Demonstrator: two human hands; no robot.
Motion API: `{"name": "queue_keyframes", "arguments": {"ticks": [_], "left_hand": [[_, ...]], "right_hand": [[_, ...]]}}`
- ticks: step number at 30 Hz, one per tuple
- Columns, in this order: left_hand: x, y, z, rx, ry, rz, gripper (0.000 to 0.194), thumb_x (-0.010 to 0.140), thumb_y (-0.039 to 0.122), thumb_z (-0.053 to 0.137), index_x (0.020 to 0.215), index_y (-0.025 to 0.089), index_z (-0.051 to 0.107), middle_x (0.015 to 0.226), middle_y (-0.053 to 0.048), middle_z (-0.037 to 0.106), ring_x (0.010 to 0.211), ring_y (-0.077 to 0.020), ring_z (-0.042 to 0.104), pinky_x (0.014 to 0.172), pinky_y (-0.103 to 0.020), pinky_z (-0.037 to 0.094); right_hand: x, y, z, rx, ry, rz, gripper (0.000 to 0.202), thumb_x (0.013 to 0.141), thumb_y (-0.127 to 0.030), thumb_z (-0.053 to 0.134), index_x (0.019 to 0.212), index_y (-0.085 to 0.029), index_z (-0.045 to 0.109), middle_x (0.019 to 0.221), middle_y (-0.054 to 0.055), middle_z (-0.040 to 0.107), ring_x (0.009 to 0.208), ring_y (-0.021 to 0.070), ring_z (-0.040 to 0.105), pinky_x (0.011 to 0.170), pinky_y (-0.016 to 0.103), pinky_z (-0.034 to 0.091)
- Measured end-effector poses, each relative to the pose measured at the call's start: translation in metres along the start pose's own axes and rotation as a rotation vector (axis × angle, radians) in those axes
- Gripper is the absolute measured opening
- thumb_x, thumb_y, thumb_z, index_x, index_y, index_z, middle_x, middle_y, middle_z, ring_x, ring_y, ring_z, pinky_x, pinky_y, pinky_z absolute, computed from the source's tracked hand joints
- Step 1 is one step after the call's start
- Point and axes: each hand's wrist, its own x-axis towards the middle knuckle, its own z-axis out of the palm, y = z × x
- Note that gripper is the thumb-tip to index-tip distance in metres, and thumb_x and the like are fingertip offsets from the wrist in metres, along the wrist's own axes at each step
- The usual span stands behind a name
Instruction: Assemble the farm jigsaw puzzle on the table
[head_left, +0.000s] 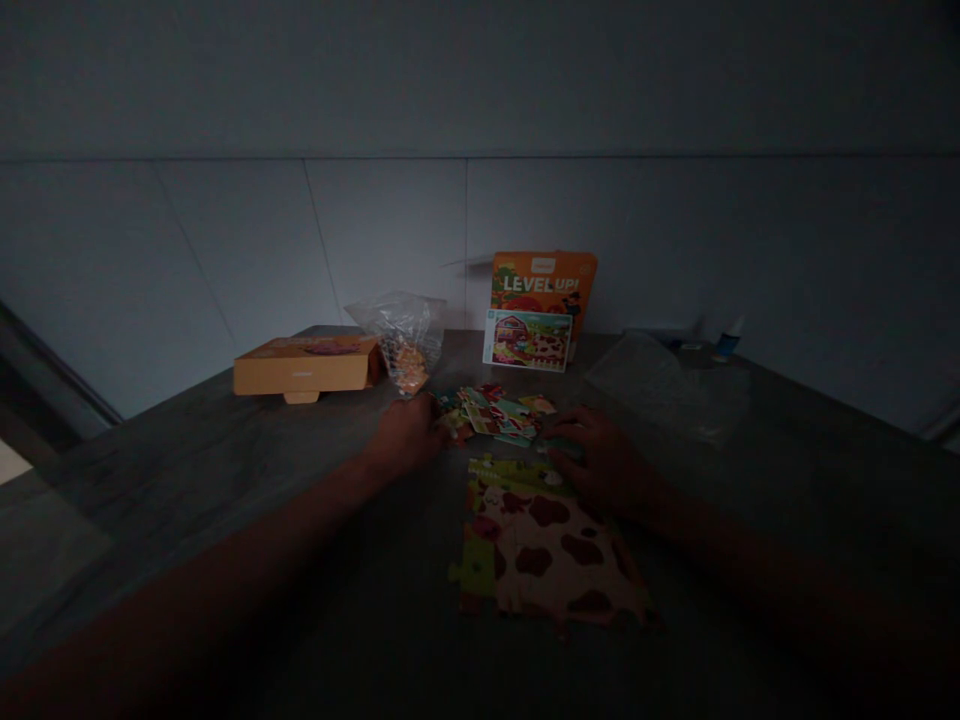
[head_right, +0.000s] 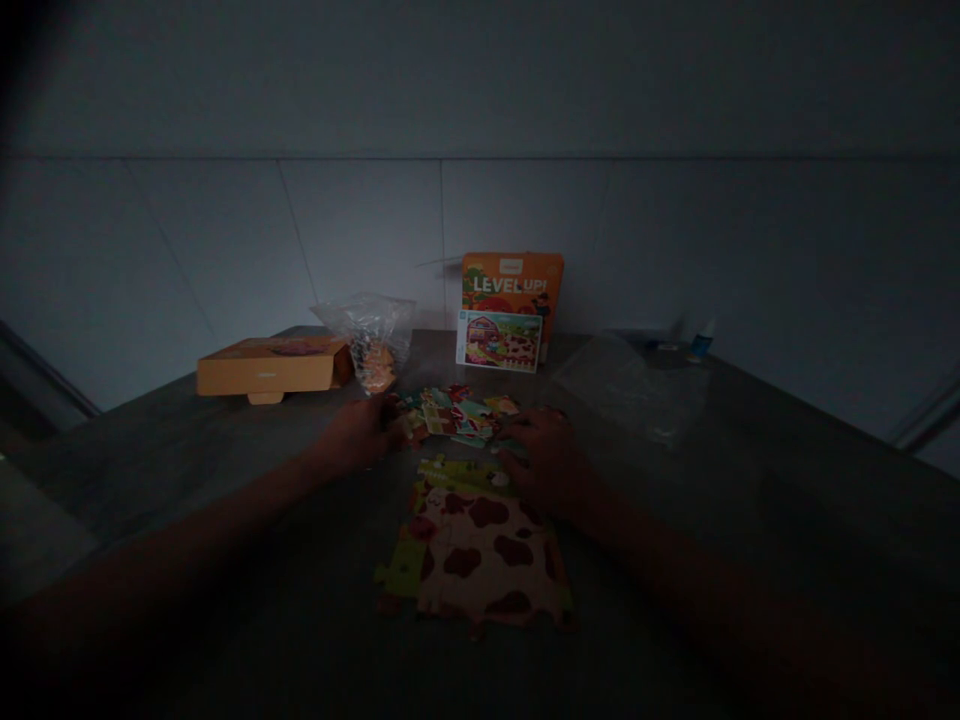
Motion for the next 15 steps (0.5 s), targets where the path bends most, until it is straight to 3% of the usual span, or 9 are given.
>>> {"name": "queue_keyframes", "arguments": {"ticks": [3, 7, 15], "left_hand": [[-0.002, 0.004, -0.007, -0.064, 0.078, -0.084, 0.028, 0.083, 0.022, 0.057, 0.108, 0.014, 0.067, 0.104, -0.013, 0.073, 0.092, -0.0251, 0.069, 0.071, -0.029, 0.049], [-0.006, 0.009, -0.017, -0.204, 0.263, -0.144, 0.024, 0.084, 0.017, 0.051, 0.098, 0.015, 0.071, 0.09, -0.009, 0.074, 0.079, -0.0219, 0.069, 0.064, -0.027, 0.045], [-0.01, 0.011, -0.011, -0.401, 0.35, 0.038, 0.025, 0.085, 0.022, 0.056, 0.099, 0.018, 0.076, 0.087, -0.006, 0.075, 0.074, -0.0182, 0.066, 0.07, -0.027, 0.049]], "right_hand": [[0.0, 0.001, 0.001, 0.007, 0.004, -0.003, 0.021, 0.084, -0.022, 0.06, 0.101, -0.02, 0.072, 0.109, 0.012, 0.067, 0.103, 0.0292, 0.062, 0.093, 0.052, 0.049], [0.0, 0.002, 0.0, 0.013, -0.016, 0.006, 0.022, 0.084, -0.023, 0.059, 0.102, -0.018, 0.071, 0.11, 0.013, 0.067, 0.105, 0.0297, 0.061, 0.094, 0.052, 0.049], [-0.001, 0.0, -0.001, 0.02, 0.003, -0.017, 0.023, 0.083, -0.021, 0.058, 0.102, -0.019, 0.072, 0.11, 0.012, 0.068, 0.106, 0.0283, 0.062, 0.095, 0.049, 0.049]]}}
